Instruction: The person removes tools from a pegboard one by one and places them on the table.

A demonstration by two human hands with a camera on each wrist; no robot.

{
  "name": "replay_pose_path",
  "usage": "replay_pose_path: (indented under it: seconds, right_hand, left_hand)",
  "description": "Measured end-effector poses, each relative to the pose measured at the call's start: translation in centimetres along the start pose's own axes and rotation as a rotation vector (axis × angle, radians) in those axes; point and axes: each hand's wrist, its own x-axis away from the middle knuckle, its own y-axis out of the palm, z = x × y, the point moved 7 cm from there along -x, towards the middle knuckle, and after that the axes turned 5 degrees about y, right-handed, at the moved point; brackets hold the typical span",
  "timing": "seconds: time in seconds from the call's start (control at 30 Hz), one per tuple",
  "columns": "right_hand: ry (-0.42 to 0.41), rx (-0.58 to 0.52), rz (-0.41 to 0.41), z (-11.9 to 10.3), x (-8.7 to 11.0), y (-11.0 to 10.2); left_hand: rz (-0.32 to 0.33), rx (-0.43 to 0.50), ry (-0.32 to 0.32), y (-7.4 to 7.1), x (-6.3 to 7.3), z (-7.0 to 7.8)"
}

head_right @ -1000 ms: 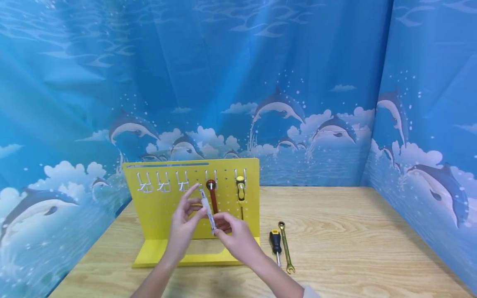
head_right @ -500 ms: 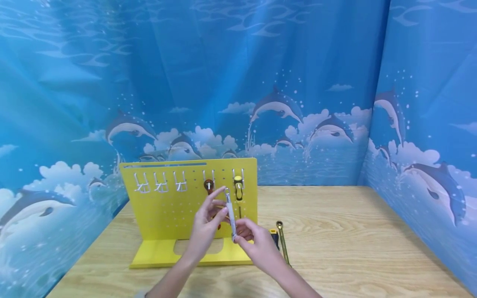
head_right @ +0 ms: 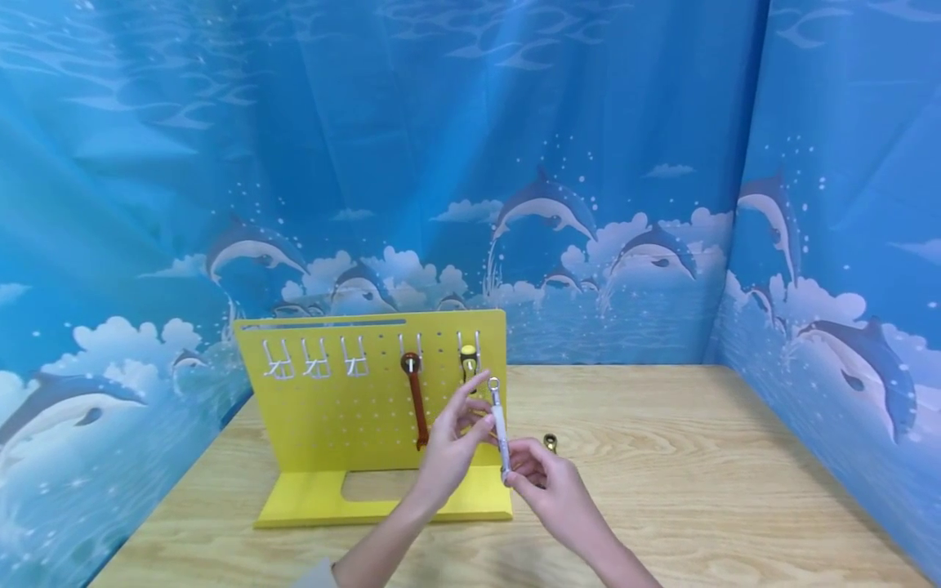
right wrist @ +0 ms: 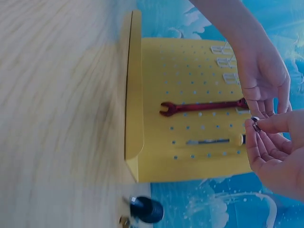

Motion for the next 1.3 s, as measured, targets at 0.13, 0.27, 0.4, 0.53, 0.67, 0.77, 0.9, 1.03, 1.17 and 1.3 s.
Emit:
replay_pose_path:
  seconds: [0.13, 0.27, 0.4, 0.53, 0.67, 0.77, 0.9, 1.03, 1.17, 1.3]
  right_hand:
    - [0.031, 0.007, 0.031, 0.8, 0.6, -1.0]
    - [0.006, 0.026, 0.063, 1.4, 1.1, -1.9]
    - [0.010, 0.045, 0.081, 2.1, 1.5, -2.7]
    - [0.058, 0.059, 0.099, 3.2, 1.8, -3.4]
    - [0.090, 0.080, 0.122, 4.3, 2.2, -4.2]
    - [0.090, 0.088, 0.125, 5.0, 2.4, -4.7]
    - [0.110, 0.090, 0.147, 5.9, 2.7, -5.3]
    - [0.180, 0.077, 0.187, 7.3, 2.8, -5.9]
    - [0.200, 0.070, 0.206, 9.0, 2.9, -6.2]
    - [0.186, 0.057, 0.200, 10.3, 3.1, -6.1]
  left_hand:
    - [-0.019, 0.014, -0.016, 1.3, -0.3, -0.6]
    - [-0.029, 0.035, -0.006, 2.4, -0.8, -1.1]
    - [-0.024, 0.054, 0.000, 3.2, -1.3, -2.1]
    - [-0.012, 0.050, -0.015, 3.9, -1.6, -3.3]
    - [-0.013, 0.021, -0.027, 4.9, -1.9, -4.3]
    - [-0.024, -0.016, -0.027, 5.6, -2.1, -5.1]
    - [-0.046, -0.028, -0.017, 6.4, -2.6, -6.5]
    - [-0.071, -0.019, -0.019, 7.1, -3.1, -8.0]
    - [-0.082, -0.029, -0.042, 7.6, -2.9, -8.7]
    - [-0.076, -0.065, -0.060, 7.8, -2.5, -10.3]
